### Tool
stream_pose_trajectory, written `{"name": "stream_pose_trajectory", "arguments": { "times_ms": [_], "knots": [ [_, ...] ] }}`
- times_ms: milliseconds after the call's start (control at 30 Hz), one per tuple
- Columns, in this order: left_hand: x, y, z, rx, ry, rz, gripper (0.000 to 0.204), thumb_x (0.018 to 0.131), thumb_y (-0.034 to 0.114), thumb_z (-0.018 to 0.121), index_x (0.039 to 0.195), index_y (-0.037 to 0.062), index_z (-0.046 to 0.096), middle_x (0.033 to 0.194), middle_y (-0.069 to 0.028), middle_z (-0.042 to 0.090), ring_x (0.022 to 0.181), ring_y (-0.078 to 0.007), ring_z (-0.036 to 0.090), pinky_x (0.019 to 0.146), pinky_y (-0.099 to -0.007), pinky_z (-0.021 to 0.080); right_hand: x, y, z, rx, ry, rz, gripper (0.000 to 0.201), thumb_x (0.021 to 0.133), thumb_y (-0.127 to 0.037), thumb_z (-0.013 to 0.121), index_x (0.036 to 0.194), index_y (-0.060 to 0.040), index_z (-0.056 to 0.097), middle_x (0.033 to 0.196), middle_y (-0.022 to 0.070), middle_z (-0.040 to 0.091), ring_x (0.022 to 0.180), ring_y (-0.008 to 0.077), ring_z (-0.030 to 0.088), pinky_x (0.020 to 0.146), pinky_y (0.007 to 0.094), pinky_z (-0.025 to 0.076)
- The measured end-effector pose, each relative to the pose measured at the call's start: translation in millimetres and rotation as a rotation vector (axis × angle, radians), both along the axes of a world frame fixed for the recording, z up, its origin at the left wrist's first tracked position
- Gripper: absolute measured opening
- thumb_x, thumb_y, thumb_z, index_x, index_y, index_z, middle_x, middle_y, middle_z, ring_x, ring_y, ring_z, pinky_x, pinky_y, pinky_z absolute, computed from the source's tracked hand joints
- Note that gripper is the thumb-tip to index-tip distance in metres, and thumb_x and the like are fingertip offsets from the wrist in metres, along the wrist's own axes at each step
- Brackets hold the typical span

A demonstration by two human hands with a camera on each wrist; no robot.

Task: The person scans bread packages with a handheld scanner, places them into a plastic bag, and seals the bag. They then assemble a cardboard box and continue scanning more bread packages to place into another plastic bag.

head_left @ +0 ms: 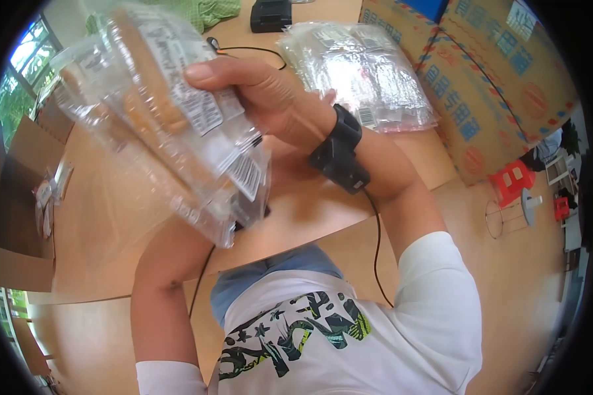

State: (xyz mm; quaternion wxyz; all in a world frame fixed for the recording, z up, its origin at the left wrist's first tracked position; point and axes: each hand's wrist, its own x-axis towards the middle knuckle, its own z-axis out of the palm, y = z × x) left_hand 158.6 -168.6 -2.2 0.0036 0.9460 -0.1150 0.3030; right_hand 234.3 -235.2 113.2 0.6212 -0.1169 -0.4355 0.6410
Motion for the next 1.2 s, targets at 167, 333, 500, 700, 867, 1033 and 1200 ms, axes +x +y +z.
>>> {"name": "stream_pose_trajectory", "arguments": {
  "times_ms": [167, 333, 500, 700, 867, 1033, 1200],
  "knots": [
    [13, -2, -2, 0.043, -0.005, 0.021, 0.045, 0.078, 0.033, 0.065, 0.119, 0.0151, 0.058, 0.135, -0.0110, 0.050, 0.128, -0.0297, 0.041, 0.103, -0.0542, 0.030, -10, -11, 8, -0.074, 0.028, -0.017, 0.031, 0.082, -0.013, 0.070, 0.107, 0.0021, 0.062, 0.097, 0.0141, 0.070, 0.080, 0.0182, 0.070, 0.078, 0.0311, 0.058],
    [44, -35, 4, 0.071, -0.088, -0.017, 0.044, 0.079, 0.033, 0.063, 0.119, 0.0157, 0.058, 0.137, -0.0106, 0.049, 0.132, -0.0301, 0.038, 0.104, -0.0581, 0.027, -16, -18, 11, -0.055, 0.053, 0.047, 0.032, 0.078, -0.012, 0.073, 0.104, 0.0028, 0.062, 0.094, 0.0125, 0.069, 0.078, 0.0182, 0.070, 0.075, 0.0311, 0.058],
    [91, -89, -6, 0.126, -0.197, -0.120, 0.043, 0.080, 0.034, 0.062, 0.119, 0.0163, 0.058, 0.138, -0.0103, 0.047, 0.135, -0.0304, 0.035, 0.105, -0.0619, 0.024, -23, -19, 14, 0.055, 0.051, 0.077, 0.030, 0.077, -0.009, 0.073, 0.103, 0.0026, 0.062, 0.092, 0.0128, 0.069, 0.076, 0.0175, 0.070, 0.072, 0.0306, 0.058],
    [96, -74, 11, 0.092, -0.115, -0.168, 0.047, 0.079, 0.034, 0.062, 0.122, 0.0173, 0.057, 0.143, -0.0106, 0.043, 0.138, -0.0326, 0.031, 0.106, -0.0667, 0.020, -29, -24, 14, 0.036, 0.066, 0.129, 0.028, 0.076, -0.005, 0.073, 0.101, 0.0012, 0.062, 0.089, 0.0125, 0.070, 0.074, 0.0174, 0.070, 0.071, 0.0315, 0.059],
    [106, -66, 4, 0.194, -0.096, 0.069, 0.051, 0.077, 0.037, 0.064, 0.123, 0.0154, 0.057, 0.144, -0.0109, 0.041, 0.136, -0.0335, 0.033, 0.105, -0.0670, 0.021, -32, -21, 12, 0.051, 0.080, 0.136, 0.036, 0.075, -0.004, 0.073, 0.108, 0.0007, 0.058, 0.091, 0.0129, 0.069, 0.075, 0.0184, 0.070, 0.072, 0.0330, 0.059],
    [124, -62, -1, 0.174, -0.179, 0.122, 0.043, 0.080, 0.035, 0.062, 0.115, 0.0116, 0.061, 0.138, -0.0126, 0.047, 0.128, -0.0334, 0.042, 0.100, -0.0615, 0.032, -32, -23, 10, 0.060, 0.051, 0.076, 0.042, 0.075, -0.008, 0.075, 0.112, 0.0028, 0.057, 0.098, 0.0133, 0.068, 0.080, 0.0194, 0.069, 0.074, 0.0318, 0.059],
    [153, -39, 6, 0.190, -0.148, 0.181, 0.031, 0.086, 0.033, 0.057, 0.106, 0.0101, 0.063, 0.131, -0.0165, 0.051, 0.115, -0.0342, 0.050, 0.091, -0.0523, 0.042, -35, -27, 11, 0.052, 0.090, 0.062, 0.045, 0.076, -0.006, 0.075, 0.115, 0.0032, 0.054, 0.099, 0.0138, 0.067, 0.081, 0.0203, 0.069, 0.074, 0.0325, 0.059]
  ]
}}
